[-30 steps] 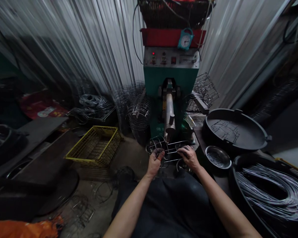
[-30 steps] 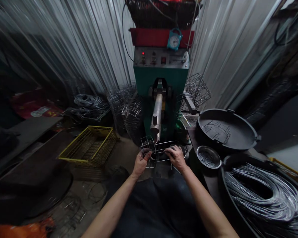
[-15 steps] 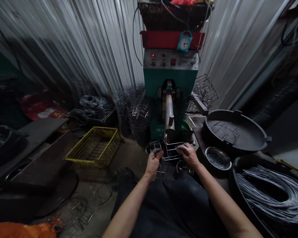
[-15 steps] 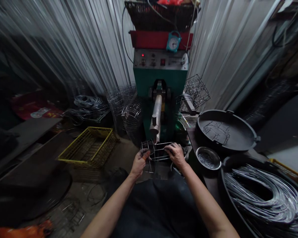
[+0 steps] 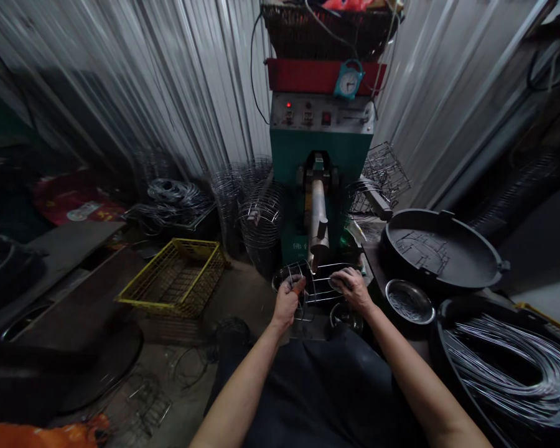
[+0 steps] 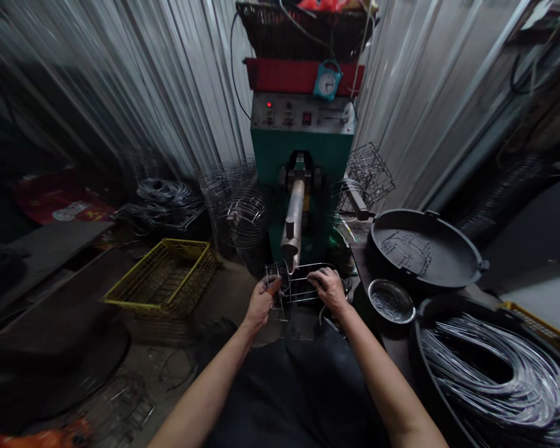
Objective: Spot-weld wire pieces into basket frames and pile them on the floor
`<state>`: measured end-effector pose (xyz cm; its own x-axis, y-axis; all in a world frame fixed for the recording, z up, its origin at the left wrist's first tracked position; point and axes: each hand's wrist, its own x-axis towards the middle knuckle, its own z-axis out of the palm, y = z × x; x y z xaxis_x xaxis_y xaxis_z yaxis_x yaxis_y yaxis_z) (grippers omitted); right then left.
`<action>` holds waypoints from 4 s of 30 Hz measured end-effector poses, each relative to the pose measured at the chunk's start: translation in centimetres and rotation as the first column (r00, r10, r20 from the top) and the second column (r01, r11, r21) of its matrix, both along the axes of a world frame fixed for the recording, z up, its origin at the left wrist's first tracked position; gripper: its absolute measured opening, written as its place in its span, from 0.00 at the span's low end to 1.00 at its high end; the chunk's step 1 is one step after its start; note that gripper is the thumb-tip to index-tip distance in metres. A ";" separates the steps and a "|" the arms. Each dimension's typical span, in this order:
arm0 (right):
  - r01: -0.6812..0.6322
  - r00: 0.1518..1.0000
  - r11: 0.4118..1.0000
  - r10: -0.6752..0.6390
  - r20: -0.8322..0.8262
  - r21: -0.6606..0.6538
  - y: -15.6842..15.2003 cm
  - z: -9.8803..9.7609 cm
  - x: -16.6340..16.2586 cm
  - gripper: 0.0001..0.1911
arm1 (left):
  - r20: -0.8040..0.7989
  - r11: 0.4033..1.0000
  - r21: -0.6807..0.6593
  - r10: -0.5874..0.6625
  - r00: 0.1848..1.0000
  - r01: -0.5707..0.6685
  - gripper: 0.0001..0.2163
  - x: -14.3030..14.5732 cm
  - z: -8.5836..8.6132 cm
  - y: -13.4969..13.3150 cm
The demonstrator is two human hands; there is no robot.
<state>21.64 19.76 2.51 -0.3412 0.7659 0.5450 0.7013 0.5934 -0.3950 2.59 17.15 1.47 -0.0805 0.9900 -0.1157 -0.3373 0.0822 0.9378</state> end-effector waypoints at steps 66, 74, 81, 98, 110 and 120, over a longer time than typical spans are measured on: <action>0.090 0.933 0.993 -0.111 -0.342 -0.075 -1.3 -0.5 1.0 0.13 | 0.066 0.983 -0.056 -0.173 0.983 0.177 0.17 -1.4 -0.1 1.8; 0.112 0.923 0.986 -0.149 -0.355 -0.123 -8.3 -0.8 2.7 0.13 | -0.042 0.964 0.066 -0.256 0.966 0.259 0.14 -4.1 -1.6 -5.5; -0.177 0.932 0.912 0.034 -0.362 -0.370 -11.2 0.5 2.1 0.10 | 0.045 0.968 -0.006 -0.249 0.967 0.250 0.14 -5.6 -2.1 -9.1; -0.008 0.883 0.868 -0.227 -0.411 -0.497 -11.0 -3.7 2.3 0.15 | -0.162 0.974 0.103 -0.185 0.969 0.203 0.13 -5.6 -0.7 -12.1; 0.144 0.773 0.871 -0.395 -0.496 -0.470 -11.7 -6.6 2.1 0.21 | -0.019 0.999 -0.046 0.005 1.000 -0.006 0.19 -2.2 -3.2 -13.1; 0.098 0.833 0.874 -0.333 -0.441 -0.475 -11.2 -6.9 2.2 0.15 | 0.033 0.996 -0.092 -0.012 0.999 0.015 0.18 -2.6 -2.5 -13.0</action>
